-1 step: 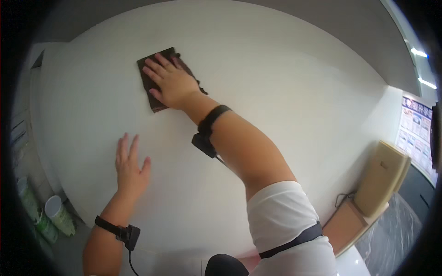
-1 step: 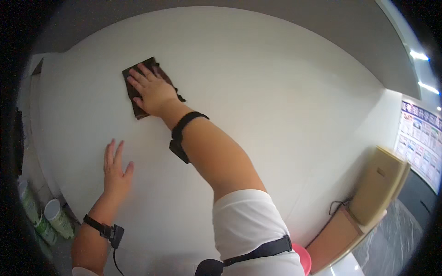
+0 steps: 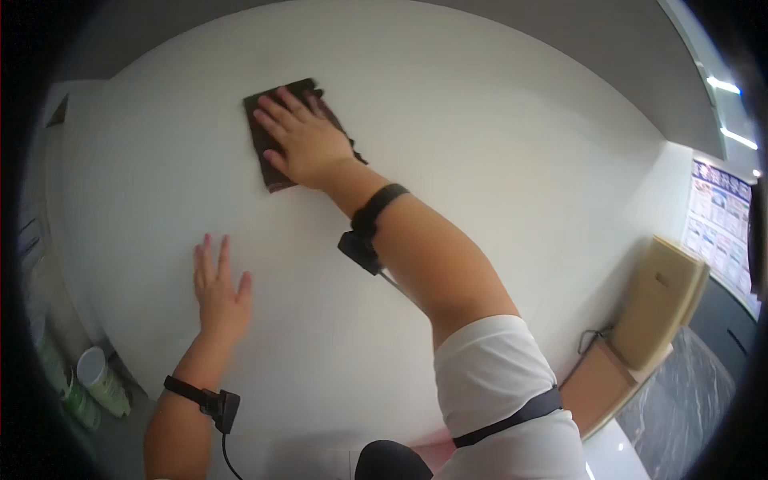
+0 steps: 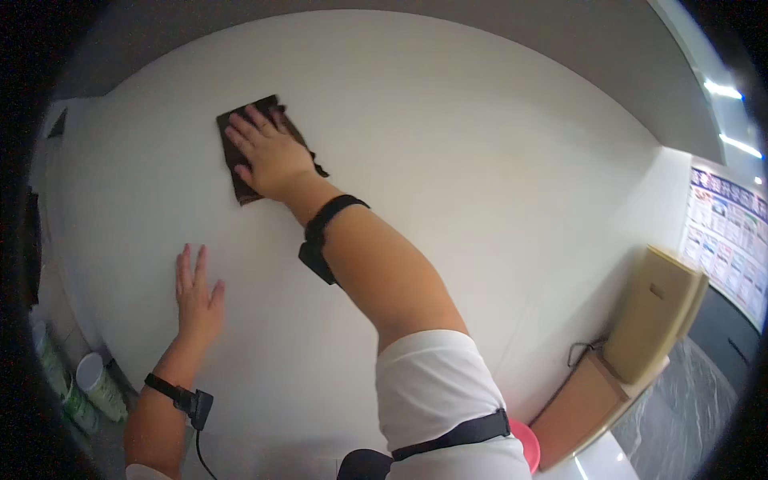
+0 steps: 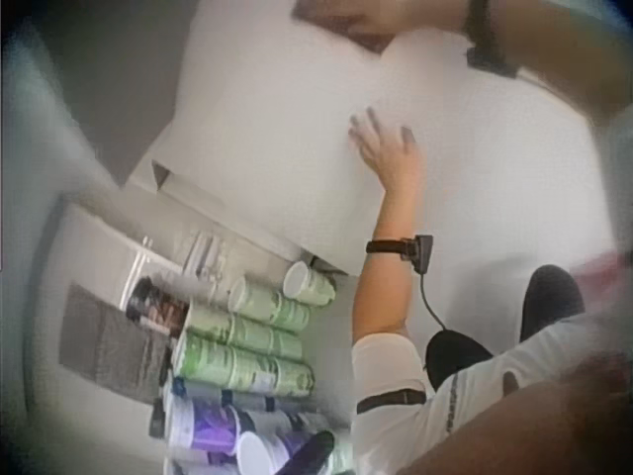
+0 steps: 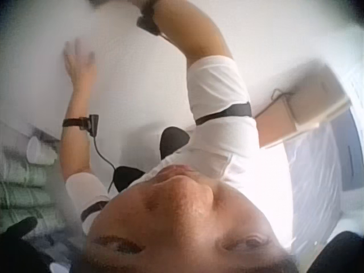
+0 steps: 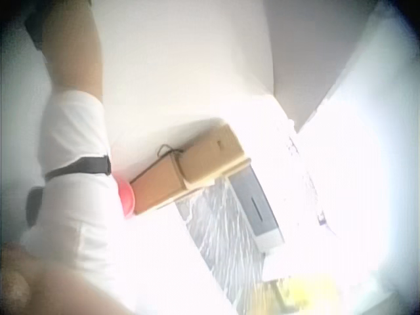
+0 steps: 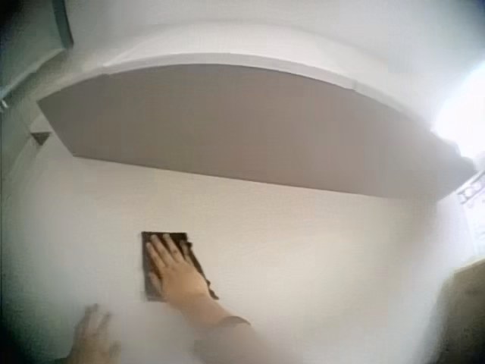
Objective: Cleaning public seating chairs and a wall surface with a cloth.
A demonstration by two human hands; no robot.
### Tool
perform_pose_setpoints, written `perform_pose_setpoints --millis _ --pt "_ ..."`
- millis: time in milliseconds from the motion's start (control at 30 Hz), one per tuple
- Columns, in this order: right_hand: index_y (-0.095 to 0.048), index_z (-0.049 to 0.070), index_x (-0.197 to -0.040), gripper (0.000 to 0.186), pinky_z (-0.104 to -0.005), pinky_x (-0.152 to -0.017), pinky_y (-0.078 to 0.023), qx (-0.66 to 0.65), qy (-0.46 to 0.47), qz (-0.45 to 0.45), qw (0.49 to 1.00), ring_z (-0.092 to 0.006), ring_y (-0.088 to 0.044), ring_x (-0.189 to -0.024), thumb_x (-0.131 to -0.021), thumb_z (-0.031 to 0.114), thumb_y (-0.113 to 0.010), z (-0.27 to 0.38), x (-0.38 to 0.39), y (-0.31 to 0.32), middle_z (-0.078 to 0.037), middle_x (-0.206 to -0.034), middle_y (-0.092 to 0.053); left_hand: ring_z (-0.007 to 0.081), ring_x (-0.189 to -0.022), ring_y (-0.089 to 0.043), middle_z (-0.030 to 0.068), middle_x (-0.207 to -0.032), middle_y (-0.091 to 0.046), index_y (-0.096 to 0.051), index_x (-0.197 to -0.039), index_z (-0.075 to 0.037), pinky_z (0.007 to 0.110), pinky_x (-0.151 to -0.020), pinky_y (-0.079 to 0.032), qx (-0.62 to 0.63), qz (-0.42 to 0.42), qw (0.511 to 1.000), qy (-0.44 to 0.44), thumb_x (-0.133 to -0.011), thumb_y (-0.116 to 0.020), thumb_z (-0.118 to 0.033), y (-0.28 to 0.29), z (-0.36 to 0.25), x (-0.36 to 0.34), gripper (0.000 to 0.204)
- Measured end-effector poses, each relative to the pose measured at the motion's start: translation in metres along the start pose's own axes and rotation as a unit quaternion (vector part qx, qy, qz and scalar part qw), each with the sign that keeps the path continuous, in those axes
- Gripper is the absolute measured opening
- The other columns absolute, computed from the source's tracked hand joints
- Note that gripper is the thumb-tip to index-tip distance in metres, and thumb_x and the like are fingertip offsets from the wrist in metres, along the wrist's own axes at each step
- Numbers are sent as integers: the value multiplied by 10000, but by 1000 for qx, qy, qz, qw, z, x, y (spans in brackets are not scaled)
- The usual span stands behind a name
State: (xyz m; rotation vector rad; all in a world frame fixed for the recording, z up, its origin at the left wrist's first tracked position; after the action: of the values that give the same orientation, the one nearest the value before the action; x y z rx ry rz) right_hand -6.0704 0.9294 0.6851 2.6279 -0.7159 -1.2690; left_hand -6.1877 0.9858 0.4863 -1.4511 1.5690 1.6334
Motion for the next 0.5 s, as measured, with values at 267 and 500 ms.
perform_pose_setpoints --millis 267,500 --pt "-375 153 -1540 652 -547 -1221 -153 221 -275 -125 927 -334 -244 -1506 -950 299 -609 -177 231 192 -100 -1611 -340 406 -1546 13 137 -1691 25 -66 -1624 -139 686 -1168 -94 -86 -78 992 50 -1036 -414 -315 -95 64 10 706" --pt "-318 111 -1564 621 -548 -1205 -167 287 -578 -224 730 -318 -255 -1495 -1047 446 -398 -282 496 297 -120 -1639 -270 403 -1547 2 135 -1692 23 -55 -1624 -129 715 -1150 -71 -93 -160 982 25 -1054 -259 -431 -90 54 9 676"
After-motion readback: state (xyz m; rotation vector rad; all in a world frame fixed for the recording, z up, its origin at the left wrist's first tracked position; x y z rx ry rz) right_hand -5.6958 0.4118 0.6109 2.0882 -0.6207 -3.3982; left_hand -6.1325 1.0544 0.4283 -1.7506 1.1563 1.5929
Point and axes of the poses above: each hand's wrist, its own x-axis away from the middle knuckle, its own y-axis out of the back of the hand, z = x × y, the point moved 10 cm from there along -x, towards the middle knuckle
